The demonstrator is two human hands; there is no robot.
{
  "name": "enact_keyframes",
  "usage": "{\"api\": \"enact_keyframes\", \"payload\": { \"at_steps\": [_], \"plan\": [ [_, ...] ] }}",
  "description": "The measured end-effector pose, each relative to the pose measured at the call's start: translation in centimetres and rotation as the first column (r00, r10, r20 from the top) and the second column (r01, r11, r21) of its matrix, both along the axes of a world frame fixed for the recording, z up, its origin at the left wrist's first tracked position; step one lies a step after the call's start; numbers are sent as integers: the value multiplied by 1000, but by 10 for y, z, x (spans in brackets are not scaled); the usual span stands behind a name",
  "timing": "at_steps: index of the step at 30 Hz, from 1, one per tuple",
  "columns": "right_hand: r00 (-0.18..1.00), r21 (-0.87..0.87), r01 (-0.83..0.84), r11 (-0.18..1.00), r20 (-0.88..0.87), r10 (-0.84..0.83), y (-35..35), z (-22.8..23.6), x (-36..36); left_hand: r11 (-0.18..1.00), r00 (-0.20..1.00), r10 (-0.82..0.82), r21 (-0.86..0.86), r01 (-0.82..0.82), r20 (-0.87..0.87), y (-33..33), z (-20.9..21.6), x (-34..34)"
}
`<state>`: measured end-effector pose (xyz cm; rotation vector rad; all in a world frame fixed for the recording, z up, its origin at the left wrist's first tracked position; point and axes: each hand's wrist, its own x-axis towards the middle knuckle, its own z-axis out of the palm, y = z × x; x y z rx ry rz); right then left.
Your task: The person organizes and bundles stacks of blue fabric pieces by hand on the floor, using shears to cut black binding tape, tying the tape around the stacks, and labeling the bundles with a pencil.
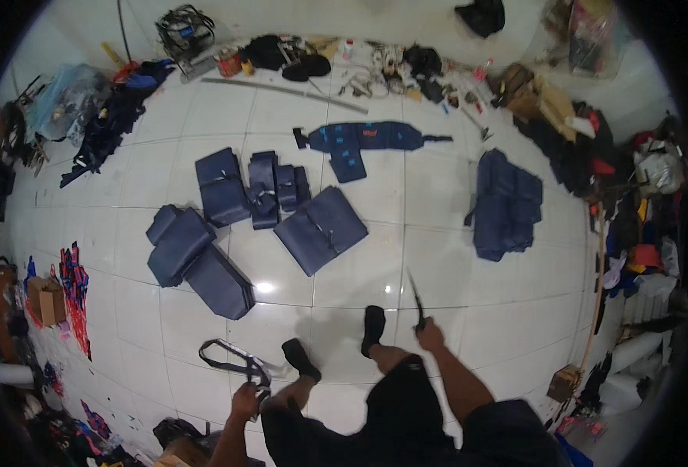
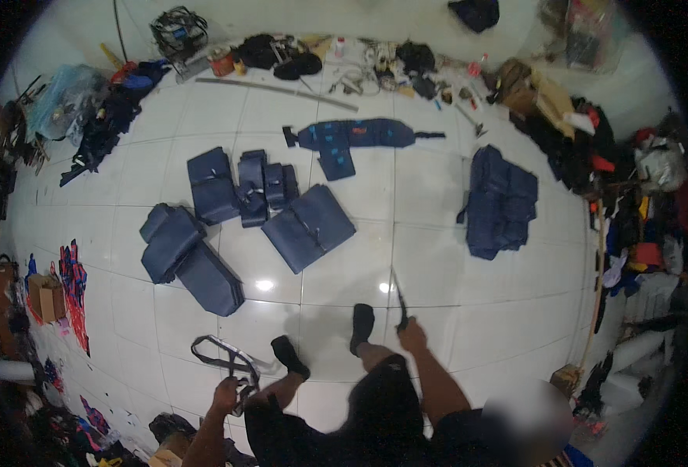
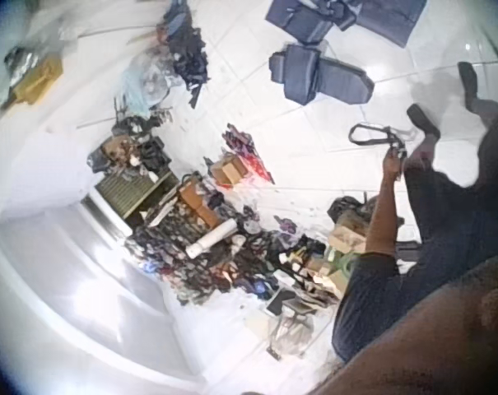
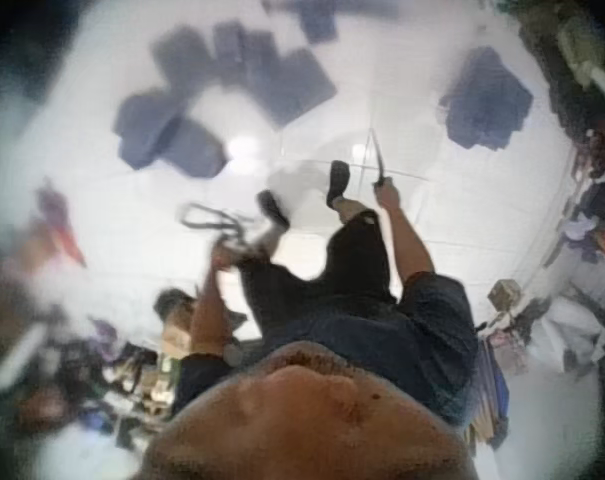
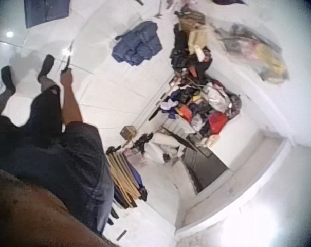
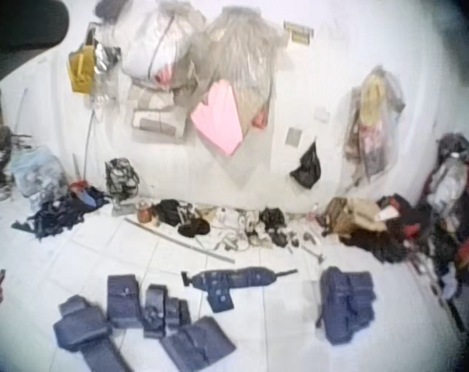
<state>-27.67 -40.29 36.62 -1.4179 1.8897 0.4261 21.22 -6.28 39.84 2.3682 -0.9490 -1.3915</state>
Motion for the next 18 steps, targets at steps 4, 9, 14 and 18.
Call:
{"api": "enact_keyframes", "payload": {
  "at_steps": [4,9,14,18],
  "plan": [
    [994,-73,-103,992,-38,101,-66,-103,-42,995,997,-38,90,44,-71,-107,-40,-30],
    [997,-314,-23,949,-77,-1,-106,-252,-82,960,955,-239,108,260,-175,-176,-192,-47],
    [975,-457,117,882,-117,-189,-125,-359,-81,857,839,-473,81,509,-269,-204,-322,-60],
    [951,-528,148,836,-155,-267,-129,-389,-92,709,708,-663,100,699,-244,-228,-357,-60]
  ]
}}
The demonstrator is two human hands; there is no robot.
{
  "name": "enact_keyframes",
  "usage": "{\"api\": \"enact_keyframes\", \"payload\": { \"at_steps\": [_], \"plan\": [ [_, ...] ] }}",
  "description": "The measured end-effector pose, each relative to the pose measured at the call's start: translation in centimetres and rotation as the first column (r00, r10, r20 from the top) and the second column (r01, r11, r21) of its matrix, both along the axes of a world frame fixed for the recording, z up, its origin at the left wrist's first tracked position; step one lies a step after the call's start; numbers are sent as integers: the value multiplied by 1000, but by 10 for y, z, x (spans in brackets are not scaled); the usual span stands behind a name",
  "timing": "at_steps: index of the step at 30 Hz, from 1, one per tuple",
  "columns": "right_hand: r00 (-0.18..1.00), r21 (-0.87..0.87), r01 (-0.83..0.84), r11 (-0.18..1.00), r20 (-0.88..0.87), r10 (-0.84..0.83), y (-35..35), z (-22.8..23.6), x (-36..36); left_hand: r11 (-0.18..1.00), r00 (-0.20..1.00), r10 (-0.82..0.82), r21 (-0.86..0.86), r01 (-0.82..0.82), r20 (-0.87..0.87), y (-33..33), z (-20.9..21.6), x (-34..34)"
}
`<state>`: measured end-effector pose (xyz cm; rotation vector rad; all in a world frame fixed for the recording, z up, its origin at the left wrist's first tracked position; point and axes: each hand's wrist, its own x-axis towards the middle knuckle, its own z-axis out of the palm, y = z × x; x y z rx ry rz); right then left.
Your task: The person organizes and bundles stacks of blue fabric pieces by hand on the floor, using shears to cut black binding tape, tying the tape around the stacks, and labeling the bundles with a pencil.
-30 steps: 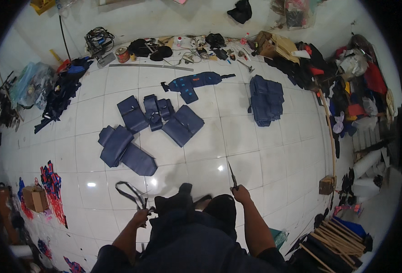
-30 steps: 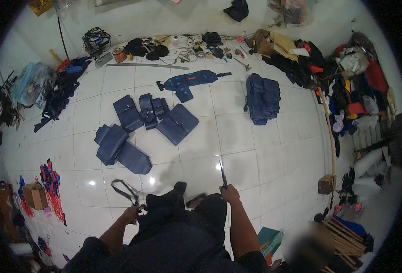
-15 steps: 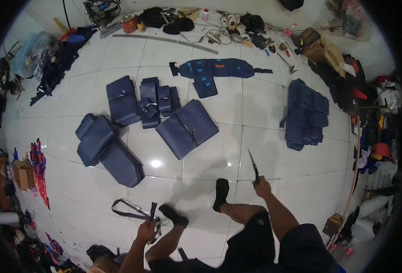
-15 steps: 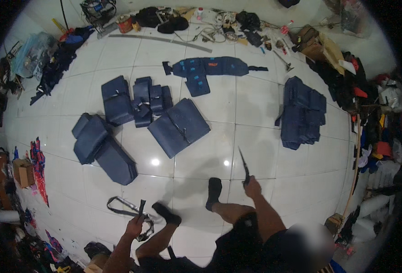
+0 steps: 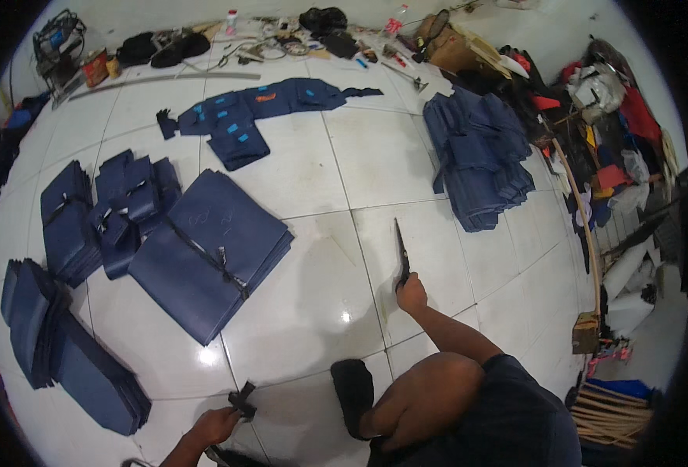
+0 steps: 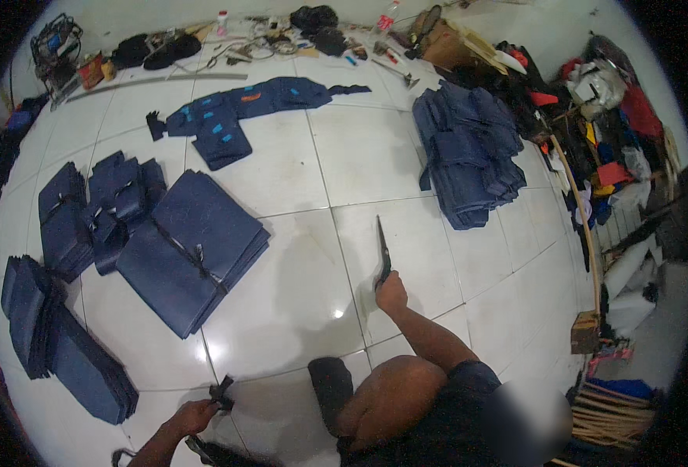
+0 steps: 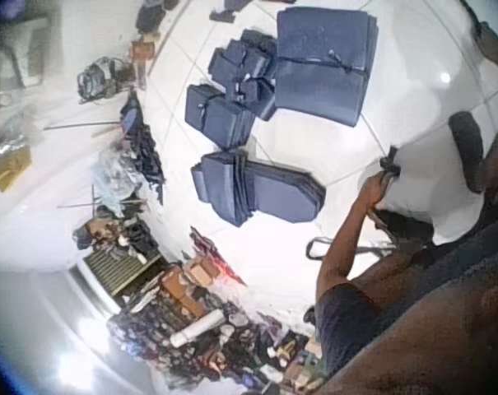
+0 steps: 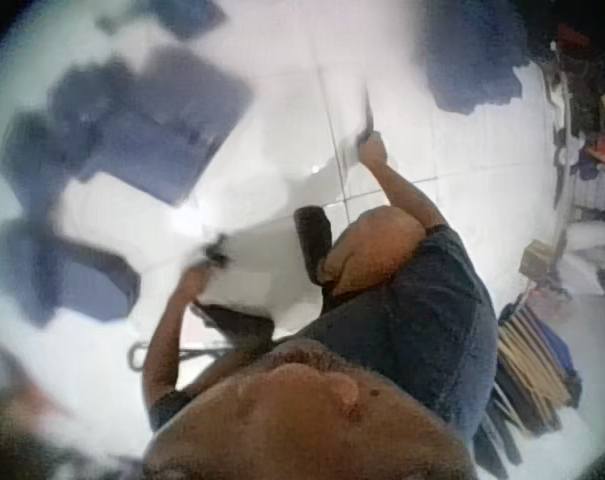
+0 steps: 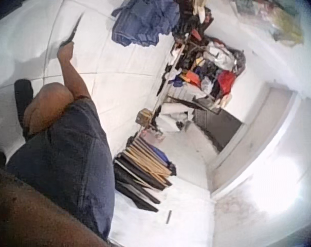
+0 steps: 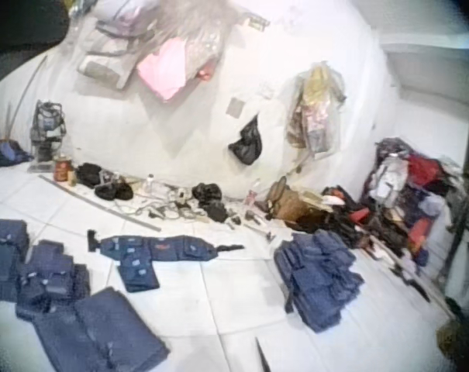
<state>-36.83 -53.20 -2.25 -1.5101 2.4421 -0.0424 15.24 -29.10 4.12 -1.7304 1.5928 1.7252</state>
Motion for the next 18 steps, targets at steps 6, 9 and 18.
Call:
{"api": "enact_keyframes", "payload": {
  "at_steps": [6,9,18],
  "plan": [
    [998,-132,-57,990,30,61,-2,-9,-12,938,942,-336,-95,333,-11,-27,-44,10],
    [994,-37,-112,993,11,112,-1,-8,-22,853,864,-503,-158,497,2,-32,-57,-11],
    [421,-135,-750,648,659,624,19,138,170,782,944,-261,-529,328,200,-22,26,-39]
  ]
}}
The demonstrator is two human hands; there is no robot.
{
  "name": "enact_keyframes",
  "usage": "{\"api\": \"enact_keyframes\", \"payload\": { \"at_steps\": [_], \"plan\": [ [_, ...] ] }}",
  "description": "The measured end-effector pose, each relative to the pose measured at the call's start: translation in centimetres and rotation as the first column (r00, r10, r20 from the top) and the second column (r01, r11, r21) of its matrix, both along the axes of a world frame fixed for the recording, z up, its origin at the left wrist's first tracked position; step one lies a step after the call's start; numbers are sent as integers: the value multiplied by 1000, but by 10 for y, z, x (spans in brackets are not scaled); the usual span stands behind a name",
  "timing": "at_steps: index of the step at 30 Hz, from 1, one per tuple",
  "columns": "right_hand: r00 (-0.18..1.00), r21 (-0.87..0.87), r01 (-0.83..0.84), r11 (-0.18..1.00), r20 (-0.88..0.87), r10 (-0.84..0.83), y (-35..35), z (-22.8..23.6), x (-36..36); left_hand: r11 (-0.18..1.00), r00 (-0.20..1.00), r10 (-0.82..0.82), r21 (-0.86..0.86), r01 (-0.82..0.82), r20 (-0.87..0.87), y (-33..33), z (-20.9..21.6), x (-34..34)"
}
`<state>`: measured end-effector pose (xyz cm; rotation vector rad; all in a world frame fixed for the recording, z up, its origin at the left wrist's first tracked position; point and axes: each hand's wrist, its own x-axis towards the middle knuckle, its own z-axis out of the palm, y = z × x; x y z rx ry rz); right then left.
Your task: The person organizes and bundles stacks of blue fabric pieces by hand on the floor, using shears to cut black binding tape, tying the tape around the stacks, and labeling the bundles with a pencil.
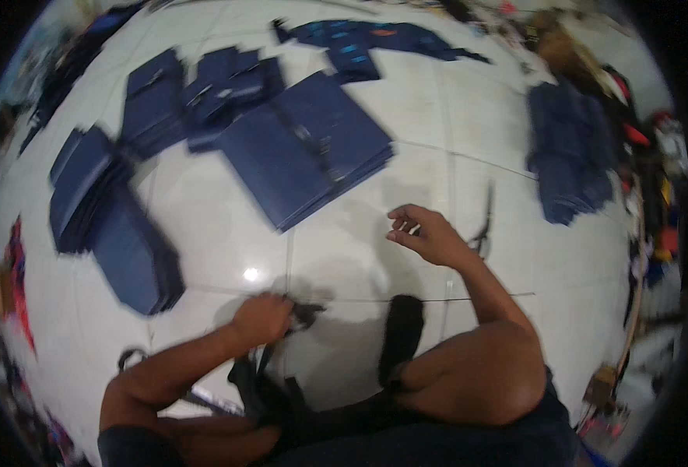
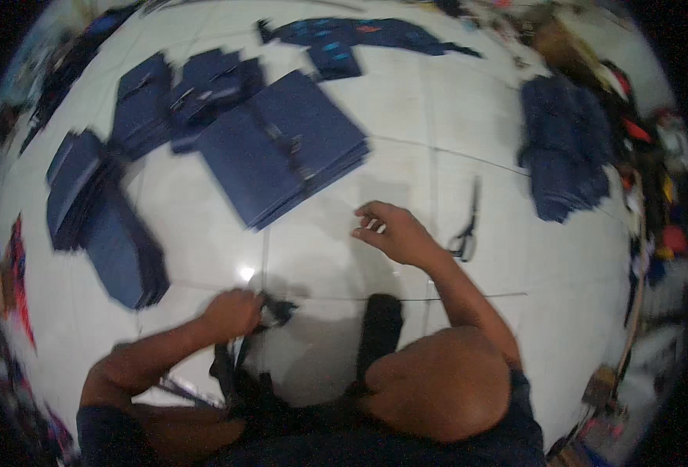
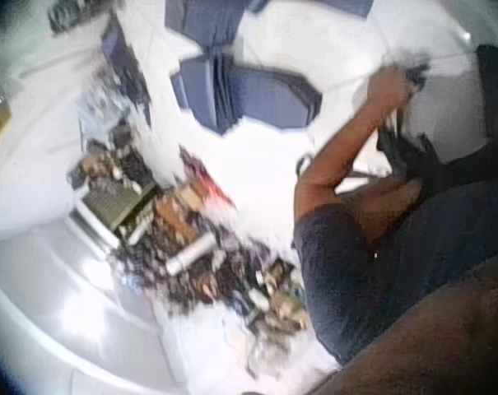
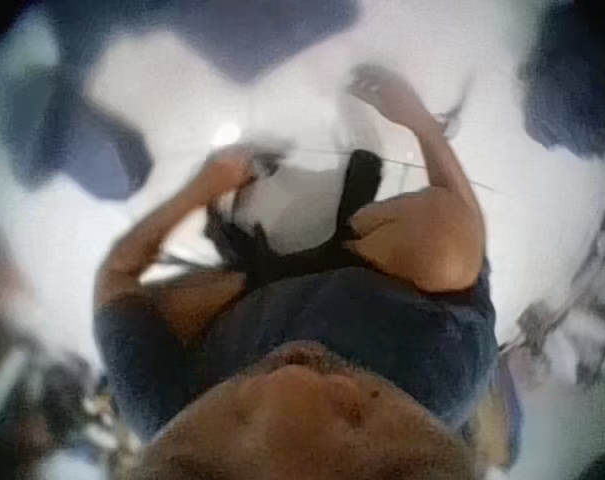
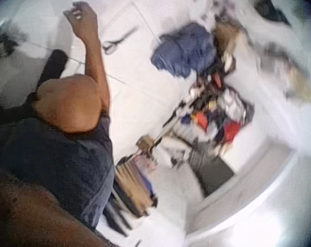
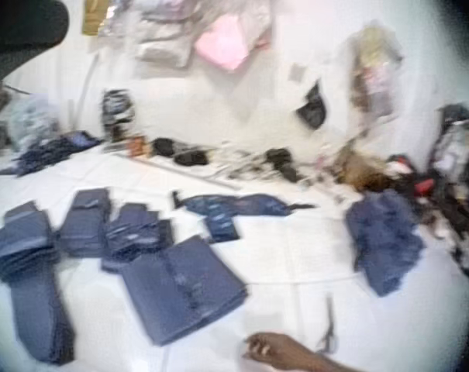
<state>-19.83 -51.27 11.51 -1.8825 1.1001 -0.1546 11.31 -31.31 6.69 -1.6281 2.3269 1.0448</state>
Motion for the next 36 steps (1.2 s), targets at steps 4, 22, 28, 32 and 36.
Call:
{"api": "enact_keyframes", "payload": {
  "at_steps": [4,22,28,32,36],
  "plan": [
    [851,-236,-429,872,220,478,17,20,135,864,793,496,292,-410,-354,-15,36,66],
    [956,152,-279,948,141,259,10,3,171,646,703,635,280,-710,318,278,67,227],
    [896,377,-438,816,105,432,44,-53,194,253,155,806,-95,-963,571,436,50,286],
    [783,295,-582,758,-51,620,57,-33,224,167,161,833,37,-985,529,405,24,304],
    [656,381,-642,665,-175,734,63,-25,230,131,218,922,273,-953,319,362,28,343]
  ]
}}
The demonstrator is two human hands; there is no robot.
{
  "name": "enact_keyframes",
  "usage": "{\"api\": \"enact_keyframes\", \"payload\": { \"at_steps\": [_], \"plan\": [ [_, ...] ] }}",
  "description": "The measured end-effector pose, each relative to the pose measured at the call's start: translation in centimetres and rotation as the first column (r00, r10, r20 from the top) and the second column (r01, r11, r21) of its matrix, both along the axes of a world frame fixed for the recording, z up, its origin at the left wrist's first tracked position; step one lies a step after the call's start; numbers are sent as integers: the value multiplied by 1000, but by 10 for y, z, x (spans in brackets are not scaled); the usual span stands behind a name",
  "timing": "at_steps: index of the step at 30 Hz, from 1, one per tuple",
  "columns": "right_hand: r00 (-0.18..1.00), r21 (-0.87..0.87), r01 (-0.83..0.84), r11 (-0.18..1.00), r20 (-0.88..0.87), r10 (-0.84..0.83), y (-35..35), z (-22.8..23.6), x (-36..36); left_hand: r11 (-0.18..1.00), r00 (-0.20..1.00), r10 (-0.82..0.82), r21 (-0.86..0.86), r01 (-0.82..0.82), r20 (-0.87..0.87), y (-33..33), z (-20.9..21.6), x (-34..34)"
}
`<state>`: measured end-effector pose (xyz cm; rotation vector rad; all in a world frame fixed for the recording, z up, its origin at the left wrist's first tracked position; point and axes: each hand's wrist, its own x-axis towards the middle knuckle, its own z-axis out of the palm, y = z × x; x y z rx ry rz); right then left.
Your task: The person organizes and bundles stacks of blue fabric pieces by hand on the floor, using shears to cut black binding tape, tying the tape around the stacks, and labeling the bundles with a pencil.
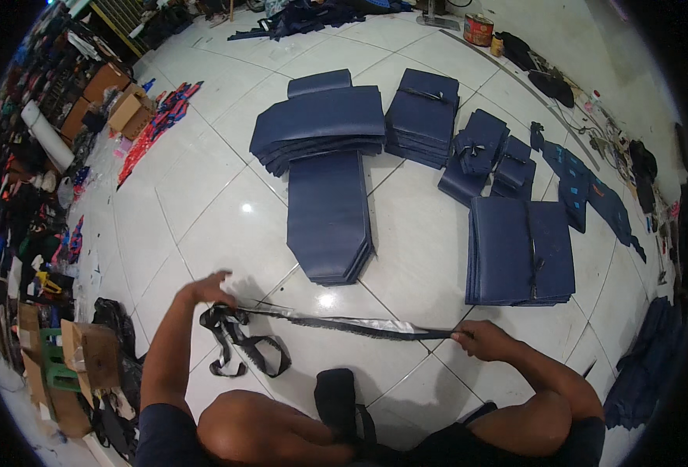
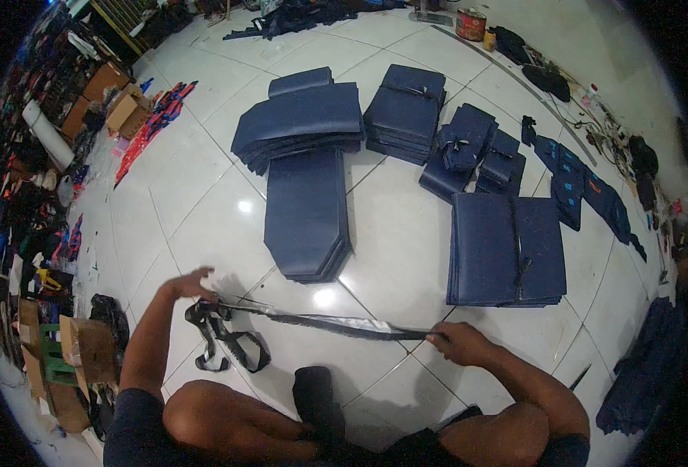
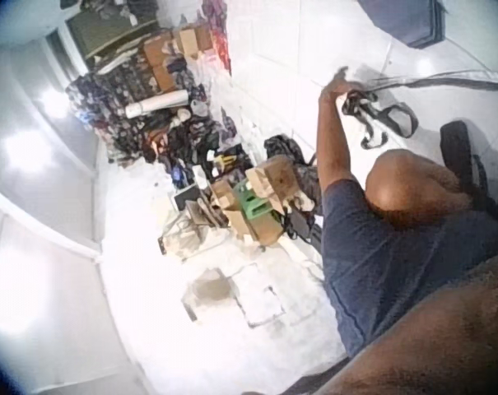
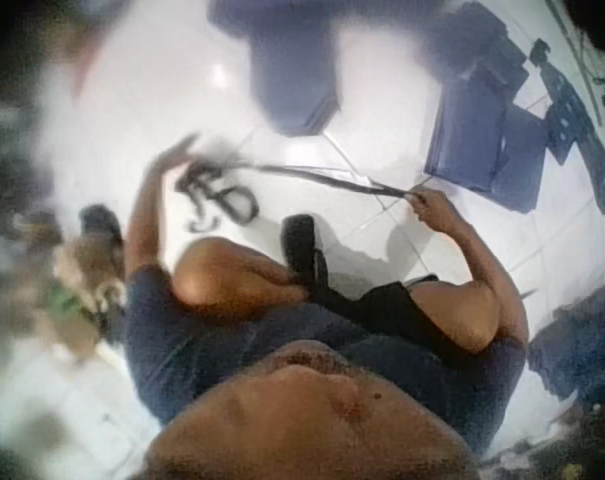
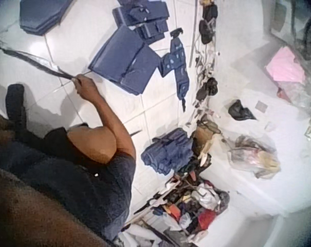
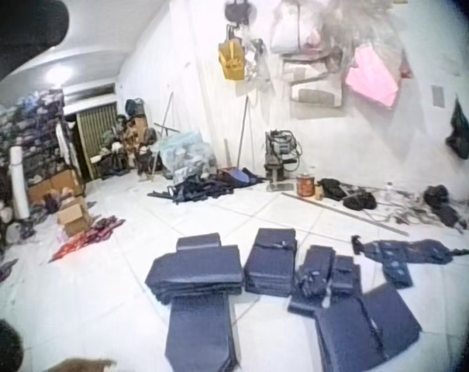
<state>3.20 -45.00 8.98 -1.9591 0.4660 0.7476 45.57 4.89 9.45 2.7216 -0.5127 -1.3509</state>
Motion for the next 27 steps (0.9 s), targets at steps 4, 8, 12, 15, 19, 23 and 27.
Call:
{"api": "enact_keyframes", "payload": {
  "at_steps": [4,8,12,15,19,23,27],
  "plan": [
    [981,-39,-141,989,-140,135,-4,9,5,767,917,378,-511,-389,-130,-66,0,61],
    [739,-382,-669,637,-250,626,-4,42,40,565,808,541,-610,-555,-235,-126,-15,128],
    [905,-409,-406,818,-51,423,-28,61,133,333,665,663,-660,-673,-344,-159,-31,170],
    [955,-250,41,967,294,36,-37,54,221,204,565,658,-605,-769,-497,-176,-51,189],
    [889,33,168,985,427,-166,-28,29,323,149,530,503,-535,-831,-683,-198,-69,201],
    [783,38,325,945,550,-291,-28,13,386,114,516,470,-531,-840,-716,-225,-64,199],
    [699,19,466,884,605,-381,-43,6,407,110,536,362,-536,-837,-762,-230,-66,202]
  ]
}}
